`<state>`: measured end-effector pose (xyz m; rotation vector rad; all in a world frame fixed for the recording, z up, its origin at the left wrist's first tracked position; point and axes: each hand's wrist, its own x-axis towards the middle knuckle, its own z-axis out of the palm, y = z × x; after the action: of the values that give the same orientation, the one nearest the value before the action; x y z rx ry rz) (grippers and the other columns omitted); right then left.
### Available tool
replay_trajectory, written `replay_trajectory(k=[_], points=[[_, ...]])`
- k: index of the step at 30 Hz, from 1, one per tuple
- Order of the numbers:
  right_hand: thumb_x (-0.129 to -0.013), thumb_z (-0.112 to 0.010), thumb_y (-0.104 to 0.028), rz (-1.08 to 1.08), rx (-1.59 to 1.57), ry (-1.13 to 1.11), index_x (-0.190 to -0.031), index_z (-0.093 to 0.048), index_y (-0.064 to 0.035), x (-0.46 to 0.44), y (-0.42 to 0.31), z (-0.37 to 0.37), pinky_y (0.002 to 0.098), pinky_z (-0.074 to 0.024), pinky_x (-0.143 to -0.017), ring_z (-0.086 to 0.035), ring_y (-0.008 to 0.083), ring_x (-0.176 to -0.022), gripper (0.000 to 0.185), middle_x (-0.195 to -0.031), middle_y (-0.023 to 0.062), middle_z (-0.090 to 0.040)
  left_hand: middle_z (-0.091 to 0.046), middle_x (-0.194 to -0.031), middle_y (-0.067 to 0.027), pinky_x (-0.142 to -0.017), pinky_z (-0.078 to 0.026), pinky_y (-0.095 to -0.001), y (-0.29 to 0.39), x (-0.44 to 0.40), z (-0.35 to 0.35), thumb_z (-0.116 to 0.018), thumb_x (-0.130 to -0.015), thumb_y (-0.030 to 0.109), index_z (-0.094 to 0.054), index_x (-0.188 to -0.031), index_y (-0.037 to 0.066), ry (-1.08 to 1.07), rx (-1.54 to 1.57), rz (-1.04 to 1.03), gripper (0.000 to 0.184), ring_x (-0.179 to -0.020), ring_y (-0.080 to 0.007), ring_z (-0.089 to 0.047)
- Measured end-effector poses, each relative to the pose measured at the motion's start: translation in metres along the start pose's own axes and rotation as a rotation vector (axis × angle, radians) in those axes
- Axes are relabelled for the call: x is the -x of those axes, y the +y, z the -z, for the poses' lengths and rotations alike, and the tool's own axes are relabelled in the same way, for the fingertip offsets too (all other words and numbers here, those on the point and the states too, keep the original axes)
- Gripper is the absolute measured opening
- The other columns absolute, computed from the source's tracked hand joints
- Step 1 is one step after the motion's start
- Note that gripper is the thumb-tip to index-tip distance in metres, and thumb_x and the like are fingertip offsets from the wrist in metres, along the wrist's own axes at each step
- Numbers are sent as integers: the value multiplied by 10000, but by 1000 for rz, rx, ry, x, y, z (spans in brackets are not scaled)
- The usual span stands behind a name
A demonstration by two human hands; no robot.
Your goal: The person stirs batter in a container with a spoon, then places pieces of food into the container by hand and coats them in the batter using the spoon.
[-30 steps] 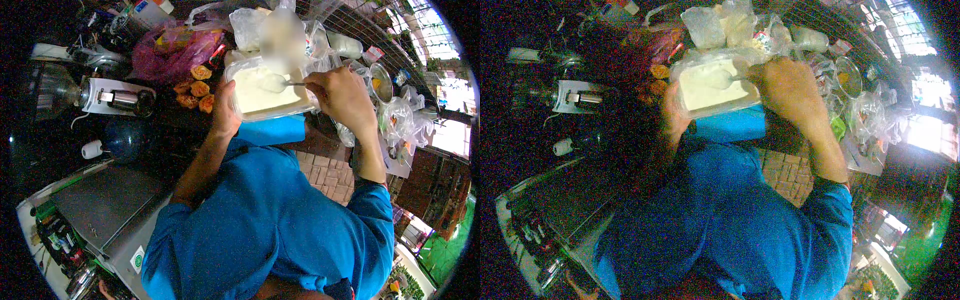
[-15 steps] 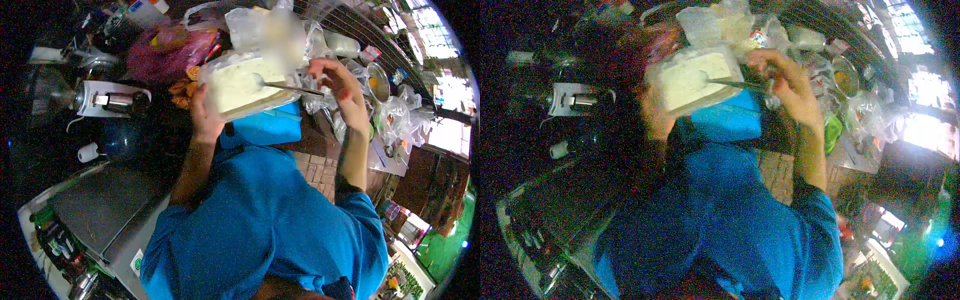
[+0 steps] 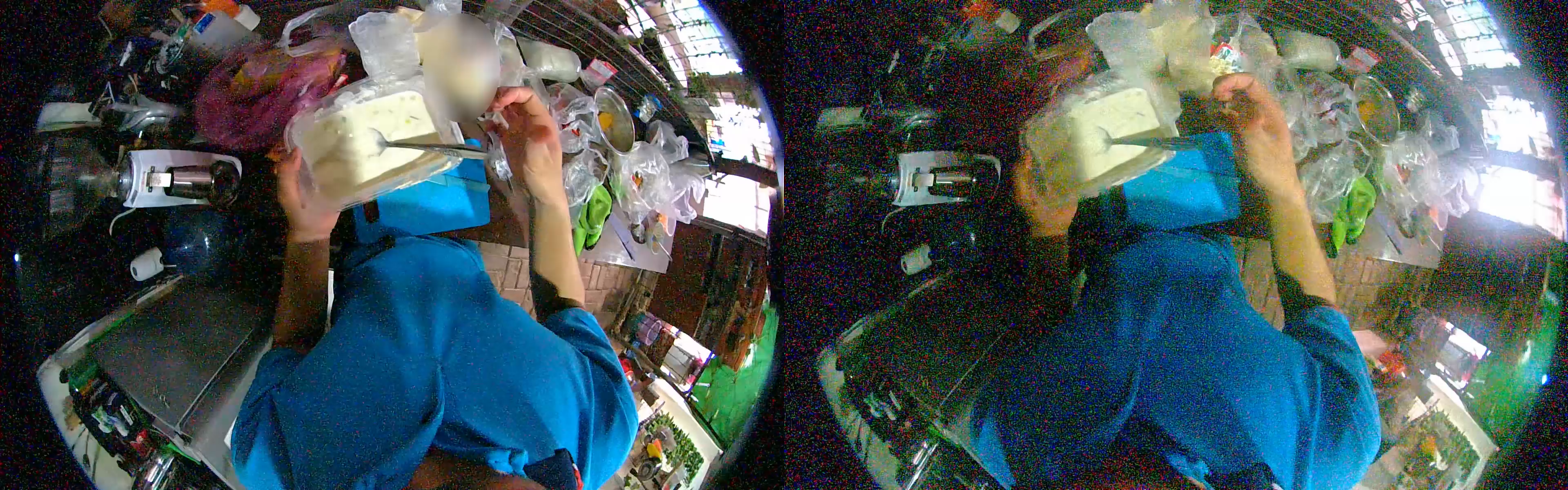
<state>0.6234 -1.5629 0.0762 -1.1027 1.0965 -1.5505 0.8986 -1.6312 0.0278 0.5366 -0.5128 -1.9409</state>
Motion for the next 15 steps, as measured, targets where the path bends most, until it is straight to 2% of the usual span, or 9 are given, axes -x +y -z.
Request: replay_trajectory(k=[1,2,3,5,7,10,14,15], points=[[-669,-548,-768,-50,122,45,-1066,-505,-92,0,3,2,319,-391,-828,-494,137,-1013,785,-1053,10,-511,-496,-1328,-124,-1001,-418,-406,0,0,-4,-460,-914,358,-416,-1347,63,19,-16,4,526,-1186,-270,-500],[-742,-571,-692,-59,152,38,-1069,-510,-92,-1,11,7,294,-388,-825,-498,118,-986,686,-1036,-1,-516,-496,-1328,-124,-1001,-418,-406,0,1,-3,-460,-914,358,-416,-1347,63,19,-17,4,526,-1186,-270,-500],[-742,-571,-692,-58,152,39,-1069,-510,-92,-2,19,6,294,-388,-825,-498,118,-986,686,-1036,-1,-516,-502,-1319,-122,-984,-430,-400,-1,1,-1,-461,-914,351,-413,-1349,63,-6,23,26,524,-1165,-264,-512],[-904,-532,-514,37,76,41,-1005,-556,-50,-4,30,-2,261,-398,-774,-487,112,-870,476,-931,6,-550,-508,-1310,-119,-967,-441,-395,-1,3,-1,-462,-913,345,-411,-1350,64,-30,62,48,522,-1143,-258,-525],[-910,-524,-510,-49,89,29,-1026,-553,-49,-4,34,-4,269,-404,-796,-491,117,-879,477,-944,9,-553,-548,-1270,-104,-1004,-409,-441,0,6,-7,-445,-882,399,-469,-1304,49,55,-132,98,548,-1159,-272,-533],[-896,-528,-528,-91,-129,-24,-1107,-533,-51,-5,35,-14,281,-401,-901,-512,144,-996,522,-1037,24,-565,-559,-1255,-103,-997,-416,-440,0,8,-14,-444,-887,397,-471,-1303,50,60,-169,96,543,-1141,-272,-547],[-901,-533,-514,-135,-165,-65,-1130,-526,-52,-9,37,-12,277,-399,-915,-511,144,-1030,515,-1074,29,-567,-559,-1256,-101,-999,-417,-436,-7,7,3,-441,-893,384,-478,-1295,48,109,-5,218,525,-1147,-268,-544],[-830,-567,-583,-141,-104,-39,-1163,-493,-39,-10,33,-16,261,-424,-865,-528,124,-987,642,-1051,22,-567,-559,-1255,-101,-1001,-417,-435,-5,7,-4,-442,-895,379,-483,-1290,47,92,-7,209,518,-1150,-266,-543]])
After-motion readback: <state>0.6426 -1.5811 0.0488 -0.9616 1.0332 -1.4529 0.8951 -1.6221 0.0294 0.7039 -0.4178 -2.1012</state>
